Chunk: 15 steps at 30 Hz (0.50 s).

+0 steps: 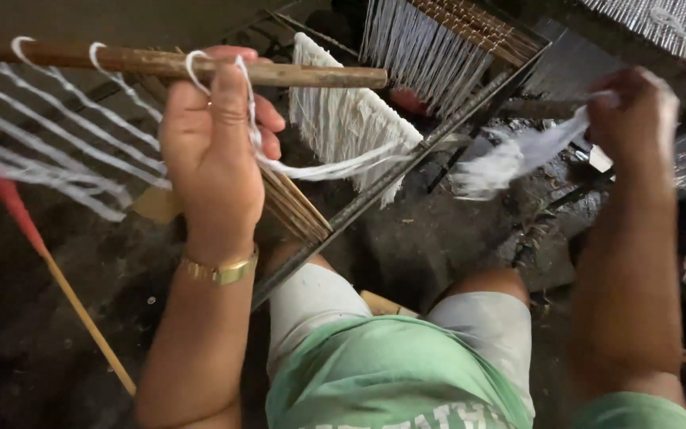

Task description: The person ties white yarn strands onto thin wooden rods using a simple knotting method. They repeatedly pick up a rod, tie a bundle of yarn, and place the rod back on a metal rack. The process is repeated for multiple rods.

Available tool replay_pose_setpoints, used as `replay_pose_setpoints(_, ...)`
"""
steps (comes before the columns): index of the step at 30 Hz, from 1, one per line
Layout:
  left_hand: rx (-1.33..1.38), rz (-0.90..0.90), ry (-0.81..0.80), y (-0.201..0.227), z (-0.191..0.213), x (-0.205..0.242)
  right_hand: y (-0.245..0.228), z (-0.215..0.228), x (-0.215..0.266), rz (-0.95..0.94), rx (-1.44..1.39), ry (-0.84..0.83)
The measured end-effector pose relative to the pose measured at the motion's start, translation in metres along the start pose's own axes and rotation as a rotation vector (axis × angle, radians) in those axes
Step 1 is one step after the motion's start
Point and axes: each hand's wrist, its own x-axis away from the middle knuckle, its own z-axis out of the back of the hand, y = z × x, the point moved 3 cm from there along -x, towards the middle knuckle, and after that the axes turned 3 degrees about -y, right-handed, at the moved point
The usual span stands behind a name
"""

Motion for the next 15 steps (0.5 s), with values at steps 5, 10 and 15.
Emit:
replay_pose_setpoints(5, -0.071, -0.045, 0.009, 0.01, -0.008, 0.005, -0.119, -0.05, 0.011, -0.364, -0.296, -0.425)
replay_pose_setpoints(10, -0.04, 0.062, 0.014, -0.006, -0.018, 0.014, -0.156, -0.147, 0.009, -0.285, -0.59, -0.492)
replay_pose_setpoints(15, -0.005, 0.14, 0.047, -0.025, -0.025, 0.018, -0.137, -0.199, -0.006, 0.4, -0.439, -0.419)
